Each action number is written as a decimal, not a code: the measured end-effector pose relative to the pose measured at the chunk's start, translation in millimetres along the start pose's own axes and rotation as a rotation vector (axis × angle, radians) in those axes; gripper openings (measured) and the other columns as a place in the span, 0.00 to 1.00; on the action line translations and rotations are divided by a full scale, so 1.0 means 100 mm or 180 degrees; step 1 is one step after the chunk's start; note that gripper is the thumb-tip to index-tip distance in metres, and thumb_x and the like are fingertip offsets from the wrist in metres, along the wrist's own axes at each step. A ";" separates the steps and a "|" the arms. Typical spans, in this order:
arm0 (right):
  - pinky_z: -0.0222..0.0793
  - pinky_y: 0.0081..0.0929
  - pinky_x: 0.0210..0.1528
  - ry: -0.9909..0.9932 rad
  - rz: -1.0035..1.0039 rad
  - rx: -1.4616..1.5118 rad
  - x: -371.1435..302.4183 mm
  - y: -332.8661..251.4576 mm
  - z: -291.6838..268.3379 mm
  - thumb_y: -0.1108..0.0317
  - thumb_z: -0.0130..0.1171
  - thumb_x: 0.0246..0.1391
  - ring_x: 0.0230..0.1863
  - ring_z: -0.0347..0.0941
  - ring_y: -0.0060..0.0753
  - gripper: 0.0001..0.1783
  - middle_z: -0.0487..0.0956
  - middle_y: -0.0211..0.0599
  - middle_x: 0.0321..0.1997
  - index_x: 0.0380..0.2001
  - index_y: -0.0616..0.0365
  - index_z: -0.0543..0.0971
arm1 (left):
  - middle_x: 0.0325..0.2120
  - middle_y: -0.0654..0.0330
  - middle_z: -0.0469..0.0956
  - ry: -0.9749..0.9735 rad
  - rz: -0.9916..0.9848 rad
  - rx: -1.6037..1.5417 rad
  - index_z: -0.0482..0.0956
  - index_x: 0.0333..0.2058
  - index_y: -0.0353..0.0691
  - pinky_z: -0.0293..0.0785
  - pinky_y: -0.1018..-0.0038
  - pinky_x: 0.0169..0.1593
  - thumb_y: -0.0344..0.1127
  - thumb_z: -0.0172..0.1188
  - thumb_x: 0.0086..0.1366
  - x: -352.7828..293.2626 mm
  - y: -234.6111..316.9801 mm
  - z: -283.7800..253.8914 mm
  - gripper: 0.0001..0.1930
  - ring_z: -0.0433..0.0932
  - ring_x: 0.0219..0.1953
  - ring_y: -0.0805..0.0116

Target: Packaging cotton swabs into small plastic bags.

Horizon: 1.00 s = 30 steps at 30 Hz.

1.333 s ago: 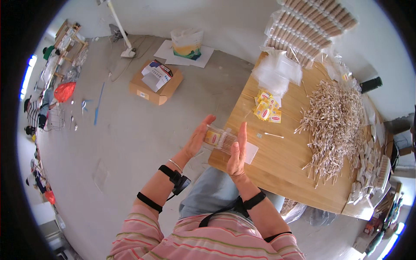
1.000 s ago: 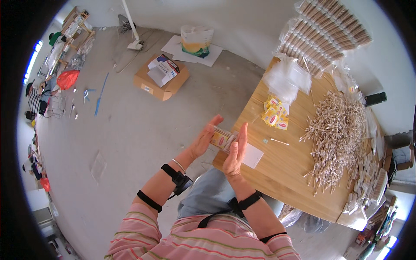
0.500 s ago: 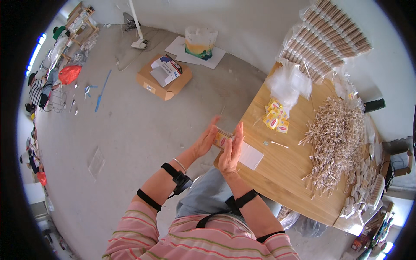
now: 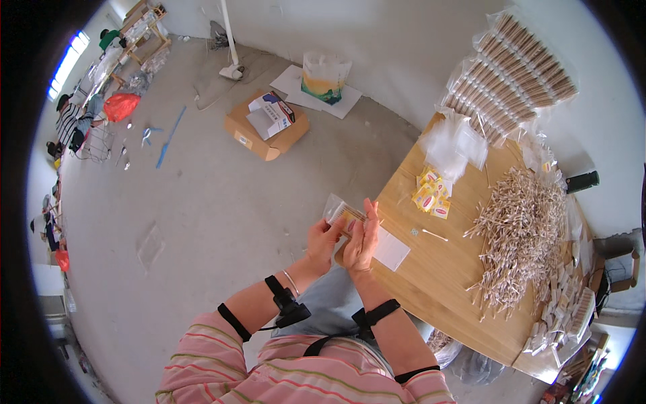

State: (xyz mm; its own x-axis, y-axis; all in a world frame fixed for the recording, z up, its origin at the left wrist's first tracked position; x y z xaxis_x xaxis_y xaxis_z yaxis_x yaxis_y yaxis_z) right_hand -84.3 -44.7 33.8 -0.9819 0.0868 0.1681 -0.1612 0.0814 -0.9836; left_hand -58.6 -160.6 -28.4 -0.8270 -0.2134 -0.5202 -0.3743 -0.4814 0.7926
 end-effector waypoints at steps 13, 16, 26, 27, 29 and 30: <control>0.39 0.49 0.71 -0.0237 -0.0029 -0.0235 0.01 0.11 0.09 0.66 0.41 0.64 0.71 0.49 0.56 0.22 0.68 0.50 0.61 0.58 0.62 0.66 | 0.31 0.62 0.80 -0.0292 0.0026 -0.0317 0.80 0.37 0.34 0.75 0.79 0.38 0.38 0.60 0.65 0.22 0.03 0.17 0.12 0.78 0.31 0.75; 0.37 0.51 0.71 -0.0093 -0.0060 -0.0313 0.03 0.04 0.06 0.63 0.41 0.65 0.71 0.48 0.56 0.21 0.67 0.48 0.61 0.57 0.61 0.66 | 0.31 0.58 0.81 -0.0033 -0.0072 -0.0355 0.81 0.34 0.31 0.75 0.76 0.31 0.37 0.64 0.61 0.15 0.05 0.24 0.12 0.79 0.29 0.73; 0.36 0.52 0.71 -0.0228 -0.0124 -0.0700 0.04 0.08 0.09 0.60 0.40 0.66 0.70 0.48 0.56 0.20 0.69 0.48 0.57 0.55 0.62 0.65 | 0.41 0.60 0.79 -0.0672 -0.0051 0.0031 0.76 0.48 0.33 0.77 0.76 0.45 0.35 0.57 0.66 0.09 -0.16 0.26 0.15 0.78 0.43 0.73; 0.37 0.53 0.71 -0.0190 -0.0055 -0.0577 0.03 0.10 0.09 0.60 0.40 0.66 0.70 0.49 0.57 0.20 0.70 0.48 0.55 0.54 0.62 0.65 | 0.41 0.61 0.79 -0.0760 -0.0045 -0.0046 0.74 0.49 0.33 0.76 0.76 0.46 0.36 0.56 0.67 0.06 -0.15 0.28 0.16 0.78 0.43 0.73; 0.38 0.53 0.70 -0.0172 -0.0106 -0.0648 0.03 0.09 0.09 0.60 0.40 0.66 0.69 0.50 0.58 0.20 0.70 0.49 0.54 0.54 0.62 0.65 | 0.41 0.62 0.79 -0.0830 -0.0090 -0.0196 0.74 0.49 0.34 0.75 0.78 0.46 0.37 0.54 0.68 0.04 -0.22 0.25 0.16 0.77 0.43 0.74; 0.39 0.54 0.70 -0.0163 -0.0158 -0.0712 0.03 0.08 0.10 0.61 0.41 0.66 0.69 0.51 0.58 0.19 0.70 0.49 0.53 0.54 0.63 0.65 | 0.40 0.62 0.79 -0.0891 -0.0130 -0.0347 0.74 0.49 0.35 0.74 0.79 0.47 0.38 0.53 0.69 0.04 -0.24 0.22 0.15 0.77 0.43 0.76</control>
Point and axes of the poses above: each hand's wrist, its own x-axis towards the middle knuckle, its own z-axis out of the palm, y = z × x, the point moved 8 cm from there along x, towards the middle knuckle
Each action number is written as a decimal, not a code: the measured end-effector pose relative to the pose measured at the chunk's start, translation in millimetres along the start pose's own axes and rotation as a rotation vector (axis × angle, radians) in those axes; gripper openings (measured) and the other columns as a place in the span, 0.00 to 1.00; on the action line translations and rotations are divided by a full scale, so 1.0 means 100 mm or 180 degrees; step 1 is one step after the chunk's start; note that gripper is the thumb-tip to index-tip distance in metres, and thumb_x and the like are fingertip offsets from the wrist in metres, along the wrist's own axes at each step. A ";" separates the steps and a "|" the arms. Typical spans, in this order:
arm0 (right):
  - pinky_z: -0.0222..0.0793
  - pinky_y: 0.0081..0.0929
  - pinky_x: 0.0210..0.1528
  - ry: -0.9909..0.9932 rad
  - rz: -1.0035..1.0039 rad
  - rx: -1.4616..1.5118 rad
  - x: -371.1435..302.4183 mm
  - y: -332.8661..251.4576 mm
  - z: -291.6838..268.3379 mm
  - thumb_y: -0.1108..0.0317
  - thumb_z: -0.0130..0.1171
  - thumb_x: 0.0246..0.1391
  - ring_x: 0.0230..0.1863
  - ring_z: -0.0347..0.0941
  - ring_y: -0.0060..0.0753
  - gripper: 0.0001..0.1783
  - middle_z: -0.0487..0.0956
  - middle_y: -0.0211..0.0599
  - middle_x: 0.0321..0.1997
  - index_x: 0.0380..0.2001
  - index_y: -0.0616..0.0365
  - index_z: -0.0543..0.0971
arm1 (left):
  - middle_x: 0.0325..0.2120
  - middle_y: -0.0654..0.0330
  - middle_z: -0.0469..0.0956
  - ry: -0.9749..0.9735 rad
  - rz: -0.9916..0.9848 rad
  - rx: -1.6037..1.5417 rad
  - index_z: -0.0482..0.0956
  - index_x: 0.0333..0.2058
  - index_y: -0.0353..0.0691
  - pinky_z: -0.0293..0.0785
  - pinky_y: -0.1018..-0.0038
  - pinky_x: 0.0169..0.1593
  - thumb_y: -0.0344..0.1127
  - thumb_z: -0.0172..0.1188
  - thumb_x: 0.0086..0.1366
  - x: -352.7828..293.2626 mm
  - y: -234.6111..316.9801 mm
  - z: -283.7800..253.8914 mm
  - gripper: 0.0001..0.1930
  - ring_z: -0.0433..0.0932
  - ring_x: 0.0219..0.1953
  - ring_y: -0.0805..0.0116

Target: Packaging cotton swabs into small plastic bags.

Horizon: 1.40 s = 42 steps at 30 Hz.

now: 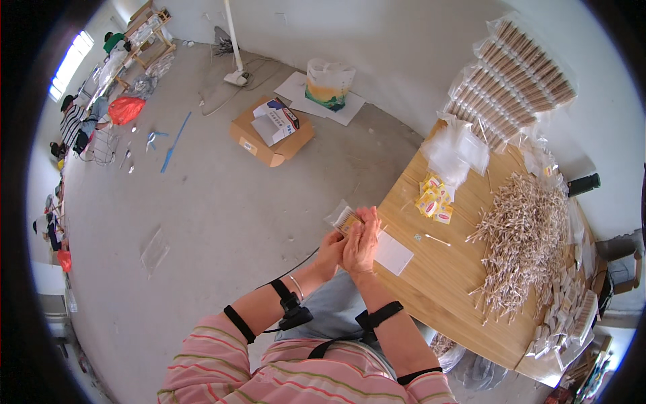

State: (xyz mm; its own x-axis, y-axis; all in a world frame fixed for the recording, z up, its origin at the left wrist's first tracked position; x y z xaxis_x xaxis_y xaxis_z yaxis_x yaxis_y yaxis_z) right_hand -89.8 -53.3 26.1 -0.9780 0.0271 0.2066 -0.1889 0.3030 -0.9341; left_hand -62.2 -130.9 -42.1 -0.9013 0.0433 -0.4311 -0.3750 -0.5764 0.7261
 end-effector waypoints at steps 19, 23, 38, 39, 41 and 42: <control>0.39 0.55 0.70 0.0026 0.0080 -0.0156 0.03 -0.01 0.00 0.68 0.41 0.64 0.67 0.54 0.57 0.17 0.72 0.48 0.50 0.54 0.63 0.66 | 0.36 0.63 0.79 0.0654 0.0053 0.0032 0.77 0.41 0.34 0.76 0.79 0.38 0.41 0.57 0.67 0.03 0.21 -0.06 0.14 0.78 0.36 0.77; 0.39 0.55 0.70 0.0078 0.0092 -0.0244 0.03 -0.04 0.01 0.67 0.42 0.64 0.67 0.54 0.57 0.18 0.72 0.47 0.51 0.54 0.63 0.65 | 0.35 0.62 0.80 0.0519 -0.0070 -0.0162 0.79 0.41 0.33 0.76 0.79 0.37 0.37 0.62 0.64 -0.06 0.18 0.06 0.13 0.79 0.35 0.75; 0.37 0.55 0.70 0.0153 0.0095 -0.0212 0.03 -0.05 0.00 0.66 0.40 0.65 0.67 0.55 0.56 0.19 0.73 0.49 0.54 0.54 0.66 0.65 | 0.35 0.57 0.80 0.0876 -0.0188 -0.0187 0.77 0.38 0.32 0.78 0.76 0.34 0.37 0.67 0.59 0.07 0.29 0.06 0.14 0.79 0.33 0.71; 0.36 0.55 0.70 0.0125 -0.0039 -0.0295 0.03 -0.09 0.00 0.66 0.40 0.65 0.67 0.55 0.56 0.19 0.73 0.50 0.54 0.54 0.66 0.64 | 0.35 0.56 0.80 0.0857 -0.0166 -0.0143 0.77 0.38 0.32 0.79 0.76 0.33 0.36 0.67 0.59 0.07 0.27 0.04 0.14 0.79 0.32 0.71; 0.36 0.55 0.70 0.0060 0.0020 -0.0322 0.05 -0.10 0.03 0.66 0.40 0.65 0.66 0.55 0.56 0.19 0.73 0.50 0.54 0.55 0.67 0.64 | 0.35 0.56 0.80 0.0792 -0.0104 -0.0242 0.76 0.39 0.32 0.79 0.76 0.33 0.35 0.67 0.59 0.09 0.25 0.01 0.14 0.79 0.32 0.71; 0.36 0.55 0.70 0.0007 0.0081 -0.0360 0.05 -0.09 0.03 0.66 0.40 0.65 0.66 0.55 0.56 0.19 0.73 0.49 0.54 0.55 0.67 0.64 | 0.35 0.56 0.80 0.0714 -0.0050 -0.0340 0.76 0.40 0.33 0.79 0.76 0.32 0.34 0.67 0.59 0.10 0.23 0.01 0.14 0.79 0.32 0.71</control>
Point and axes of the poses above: each hand's wrist, its own x-axis towards the middle knuckle, its own z-axis out of the palm, y = z × x, the point moved 8 cm from there along x, towards the middle knuckle
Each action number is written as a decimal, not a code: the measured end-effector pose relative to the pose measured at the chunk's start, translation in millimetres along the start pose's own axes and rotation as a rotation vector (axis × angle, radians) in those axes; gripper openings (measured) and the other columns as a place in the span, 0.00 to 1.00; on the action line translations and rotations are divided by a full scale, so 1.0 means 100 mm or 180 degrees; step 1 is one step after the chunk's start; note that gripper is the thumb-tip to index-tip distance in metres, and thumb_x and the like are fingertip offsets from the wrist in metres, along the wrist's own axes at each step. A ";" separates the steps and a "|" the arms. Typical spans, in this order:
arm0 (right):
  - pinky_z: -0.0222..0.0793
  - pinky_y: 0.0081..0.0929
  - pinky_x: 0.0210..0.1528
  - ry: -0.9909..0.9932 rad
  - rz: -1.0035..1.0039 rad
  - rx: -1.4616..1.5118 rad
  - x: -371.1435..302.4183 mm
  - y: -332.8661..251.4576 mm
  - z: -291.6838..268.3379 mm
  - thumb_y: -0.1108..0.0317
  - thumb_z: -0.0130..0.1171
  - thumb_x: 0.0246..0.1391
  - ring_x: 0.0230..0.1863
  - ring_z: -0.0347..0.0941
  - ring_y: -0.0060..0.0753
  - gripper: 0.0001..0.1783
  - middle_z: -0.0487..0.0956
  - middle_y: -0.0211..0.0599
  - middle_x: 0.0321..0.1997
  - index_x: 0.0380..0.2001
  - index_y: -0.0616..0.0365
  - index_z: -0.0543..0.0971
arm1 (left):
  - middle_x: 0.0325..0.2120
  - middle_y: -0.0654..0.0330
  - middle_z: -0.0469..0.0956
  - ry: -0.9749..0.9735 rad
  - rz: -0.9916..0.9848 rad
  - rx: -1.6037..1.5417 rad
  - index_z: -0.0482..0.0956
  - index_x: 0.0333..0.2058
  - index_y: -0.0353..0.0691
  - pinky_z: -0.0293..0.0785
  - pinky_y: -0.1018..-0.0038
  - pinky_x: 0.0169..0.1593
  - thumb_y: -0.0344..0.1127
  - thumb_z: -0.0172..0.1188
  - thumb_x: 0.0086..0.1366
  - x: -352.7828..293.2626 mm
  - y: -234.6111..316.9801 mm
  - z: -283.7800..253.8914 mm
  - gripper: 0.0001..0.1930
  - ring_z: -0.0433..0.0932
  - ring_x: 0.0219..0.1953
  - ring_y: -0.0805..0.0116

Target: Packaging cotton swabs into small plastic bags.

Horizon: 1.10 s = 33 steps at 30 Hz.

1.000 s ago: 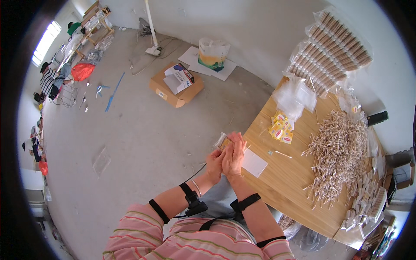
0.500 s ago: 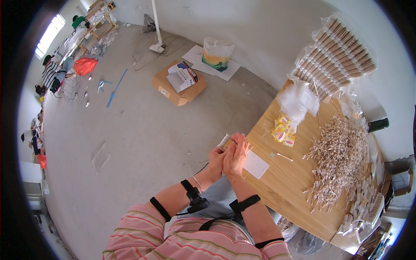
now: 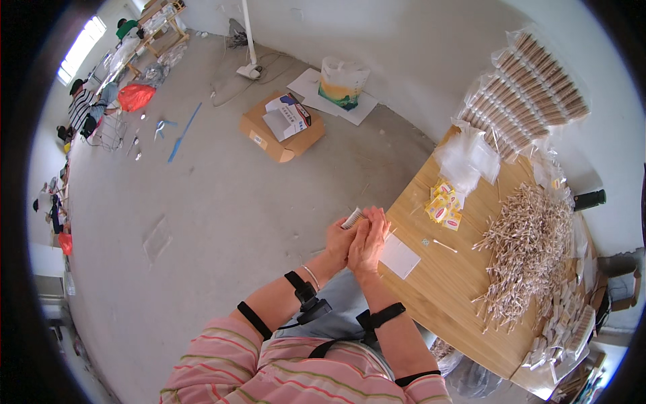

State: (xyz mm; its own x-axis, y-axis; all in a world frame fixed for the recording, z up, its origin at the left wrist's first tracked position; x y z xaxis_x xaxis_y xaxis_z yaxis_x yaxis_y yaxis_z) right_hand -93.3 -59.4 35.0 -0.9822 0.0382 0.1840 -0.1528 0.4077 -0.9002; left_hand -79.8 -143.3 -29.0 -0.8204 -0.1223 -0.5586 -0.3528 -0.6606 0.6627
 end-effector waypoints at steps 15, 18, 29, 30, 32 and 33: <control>0.60 0.43 0.56 0.0282 -0.0026 -0.0318 0.00 0.08 0.02 0.73 0.42 0.63 0.51 0.66 0.49 0.17 0.76 0.47 0.45 0.54 0.63 0.65 | 0.34 0.62 0.79 0.0210 -0.0157 0.0147 0.75 0.41 0.36 0.74 0.79 0.36 0.34 0.62 0.63 -0.19 -0.21 -0.28 0.11 0.77 0.33 0.75; 0.62 0.42 0.55 0.0267 0.0130 -0.0227 0.01 0.09 0.00 0.75 0.44 0.61 0.51 0.66 0.48 0.17 0.76 0.46 0.45 0.54 0.63 0.65 | 0.35 0.62 0.78 0.0094 -0.0077 0.0391 0.76 0.43 0.35 0.73 0.80 0.39 0.33 0.62 0.62 -0.15 -0.25 -0.32 0.12 0.76 0.34 0.74; 0.51 0.49 0.65 0.0277 0.0274 -0.0115 -0.01 0.08 -0.01 0.78 0.45 0.59 0.51 0.68 0.50 0.19 0.76 0.45 0.44 0.54 0.63 0.64 | 0.38 0.60 0.79 -0.0618 -0.0225 0.0741 0.77 0.43 0.33 0.74 0.75 0.45 0.35 0.55 0.67 0.31 0.23 -0.13 0.12 0.78 0.39 0.71; 0.49 0.50 0.66 0.0280 0.0364 -0.0095 0.00 0.10 0.00 0.78 0.44 0.59 0.52 0.68 0.50 0.20 0.76 0.45 0.44 0.55 0.63 0.64 | 0.37 0.60 0.79 -0.0686 -0.0147 0.1007 0.77 0.42 0.33 0.74 0.75 0.45 0.35 0.53 0.68 0.33 0.24 -0.11 0.12 0.78 0.39 0.71; 0.47 0.51 0.67 0.0258 0.0295 -0.0158 0.01 0.09 0.00 0.78 0.44 0.59 0.52 0.69 0.50 0.20 0.76 0.45 0.45 0.55 0.63 0.64 | 0.36 0.60 0.79 -0.0683 -0.0060 0.1103 0.78 0.41 0.32 0.74 0.76 0.43 0.37 0.54 0.68 0.35 0.23 -0.09 0.12 0.77 0.37 0.72; 0.45 0.52 0.68 0.0222 0.0228 -0.0223 0.00 0.08 0.00 0.78 0.44 0.59 0.53 0.69 0.50 0.20 0.76 0.46 0.45 0.55 0.63 0.63 | 0.34 0.61 0.80 -0.0669 0.0026 0.1192 0.79 0.39 0.32 0.73 0.77 0.42 0.38 0.54 0.68 0.35 0.23 -0.09 0.13 0.77 0.36 0.73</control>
Point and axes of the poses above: each hand's wrist, its own x-axis towards the middle knuckle, its own z-axis out of the palm, y = z × x, the point moved 8 cm from there along x, towards the middle knuckle
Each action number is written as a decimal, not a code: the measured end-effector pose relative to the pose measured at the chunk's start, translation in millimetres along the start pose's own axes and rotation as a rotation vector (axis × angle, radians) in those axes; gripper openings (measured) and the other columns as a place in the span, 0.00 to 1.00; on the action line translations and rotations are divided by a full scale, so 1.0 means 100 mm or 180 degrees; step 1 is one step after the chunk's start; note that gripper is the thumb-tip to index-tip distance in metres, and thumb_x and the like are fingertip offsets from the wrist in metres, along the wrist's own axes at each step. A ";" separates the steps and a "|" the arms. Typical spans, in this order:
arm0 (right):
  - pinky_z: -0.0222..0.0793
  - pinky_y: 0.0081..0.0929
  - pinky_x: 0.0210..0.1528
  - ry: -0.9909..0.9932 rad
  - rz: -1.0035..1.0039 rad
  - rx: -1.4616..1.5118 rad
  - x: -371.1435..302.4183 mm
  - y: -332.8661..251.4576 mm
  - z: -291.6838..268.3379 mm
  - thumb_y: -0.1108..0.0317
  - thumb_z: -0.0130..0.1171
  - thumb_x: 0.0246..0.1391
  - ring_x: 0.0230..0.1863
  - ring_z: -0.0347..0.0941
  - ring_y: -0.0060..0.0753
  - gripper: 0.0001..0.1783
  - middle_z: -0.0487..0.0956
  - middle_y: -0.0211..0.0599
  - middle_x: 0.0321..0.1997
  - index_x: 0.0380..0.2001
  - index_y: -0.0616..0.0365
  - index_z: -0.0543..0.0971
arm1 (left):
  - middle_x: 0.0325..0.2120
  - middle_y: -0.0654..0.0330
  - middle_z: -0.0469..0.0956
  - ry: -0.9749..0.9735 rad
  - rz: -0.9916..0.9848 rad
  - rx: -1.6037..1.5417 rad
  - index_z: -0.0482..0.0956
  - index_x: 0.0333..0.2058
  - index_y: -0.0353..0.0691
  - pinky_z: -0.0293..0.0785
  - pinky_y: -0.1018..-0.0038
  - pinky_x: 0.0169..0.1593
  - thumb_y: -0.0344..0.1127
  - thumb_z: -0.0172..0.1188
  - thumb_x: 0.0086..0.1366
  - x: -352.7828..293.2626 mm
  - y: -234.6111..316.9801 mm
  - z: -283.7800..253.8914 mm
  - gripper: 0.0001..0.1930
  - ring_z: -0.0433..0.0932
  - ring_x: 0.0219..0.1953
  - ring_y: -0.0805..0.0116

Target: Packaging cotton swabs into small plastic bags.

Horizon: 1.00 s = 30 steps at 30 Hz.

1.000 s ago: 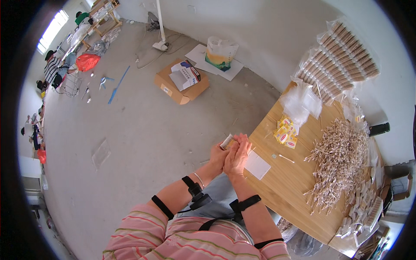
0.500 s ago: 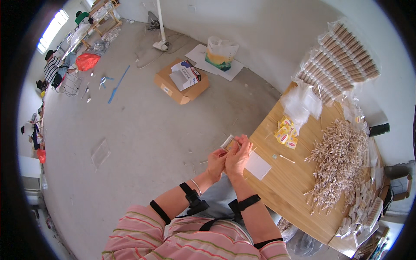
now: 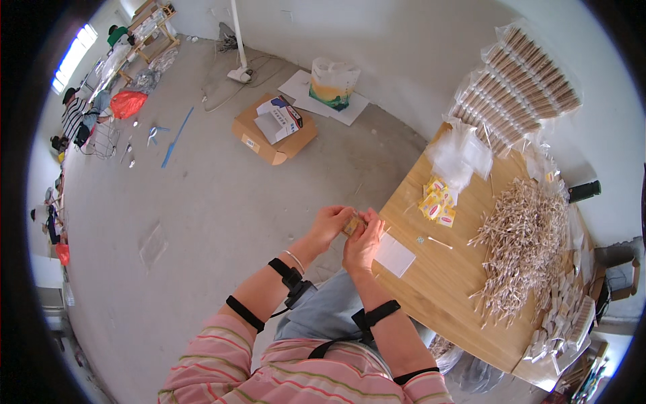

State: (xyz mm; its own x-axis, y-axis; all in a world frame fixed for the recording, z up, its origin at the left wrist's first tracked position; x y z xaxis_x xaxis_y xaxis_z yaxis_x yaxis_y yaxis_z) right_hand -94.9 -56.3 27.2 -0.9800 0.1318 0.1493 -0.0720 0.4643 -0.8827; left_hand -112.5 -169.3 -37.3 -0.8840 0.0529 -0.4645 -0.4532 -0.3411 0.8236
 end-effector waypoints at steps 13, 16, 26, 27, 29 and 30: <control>0.61 0.44 0.59 0.0177 -0.0289 -0.0238 -0.02 -0.01 -0.01 0.80 0.43 0.57 0.55 0.66 0.55 0.22 0.73 0.52 0.51 0.56 0.62 0.63 | 0.24 0.66 0.75 0.0033 -0.0083 0.1447 0.79 0.29 0.33 0.66 0.79 0.30 0.43 0.57 0.66 0.04 0.08 0.05 0.17 0.69 0.27 0.80; 0.59 0.44 0.61 0.0160 -0.0276 -0.0175 -0.01 -0.01 0.01 0.80 0.43 0.57 0.57 0.64 0.57 0.24 0.69 0.54 0.56 0.58 0.59 0.61 | 0.23 0.66 0.75 -0.0023 -0.0184 0.1351 0.79 0.28 0.33 0.66 0.77 0.28 0.44 0.58 0.65 0.01 0.12 0.08 0.17 0.68 0.26 0.79; 0.42 0.46 0.71 0.0039 -0.0155 0.0177 -0.02 -0.15 0.07 0.79 0.44 0.57 0.72 0.42 0.62 0.34 0.50 0.62 0.70 0.66 0.65 0.48 | 0.23 0.66 0.75 0.0053 0.0177 0.1744 0.78 0.28 0.34 0.67 0.77 0.27 0.43 0.59 0.64 0.05 0.25 -0.04 0.15 0.69 0.25 0.78; 0.37 0.48 0.72 0.0040 -0.0328 0.0304 -0.03 -0.21 0.10 0.78 0.45 0.57 0.73 0.39 0.63 0.35 0.47 0.63 0.70 0.66 0.66 0.46 | 0.22 0.66 0.74 0.0123 0.0248 0.1629 0.77 0.28 0.34 0.67 0.77 0.27 0.42 0.59 0.64 0.07 0.25 -0.11 0.15 0.69 0.25 0.78; 0.33 0.51 0.72 0.0047 -0.0374 0.0156 -0.03 -0.25 0.14 0.76 0.45 0.57 0.73 0.36 0.64 0.35 0.45 0.64 0.71 0.66 0.67 0.45 | 0.22 0.67 0.74 0.0076 0.0298 0.1720 0.77 0.28 0.35 0.67 0.78 0.27 0.42 0.59 0.64 0.08 0.30 -0.14 0.14 0.68 0.25 0.79; 0.30 0.53 0.72 0.0053 -0.0426 -0.0002 -0.03 -0.27 0.16 0.75 0.46 0.58 0.73 0.32 0.65 0.36 0.42 0.65 0.71 0.66 0.68 0.45 | 0.21 0.67 0.73 0.0026 0.0352 0.1799 0.77 0.28 0.36 0.67 0.78 0.27 0.42 0.59 0.65 0.07 0.36 -0.12 0.14 0.67 0.25 0.80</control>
State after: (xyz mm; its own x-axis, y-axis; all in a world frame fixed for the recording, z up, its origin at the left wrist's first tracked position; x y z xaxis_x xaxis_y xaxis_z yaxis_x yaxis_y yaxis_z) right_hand -92.7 -83.3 43.3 -0.9584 0.0830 0.2731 -0.2019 0.4792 -0.8542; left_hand -133.1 -192.5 -15.1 -0.9297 0.0374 -0.3665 -0.3511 0.2107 0.9123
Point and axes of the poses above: each hand's wrist, its own x-axis towards the middle knuckle, its own z-axis out of the palm, y = z × x, the point moved 8 cm from there along x, towards the middle knuckle
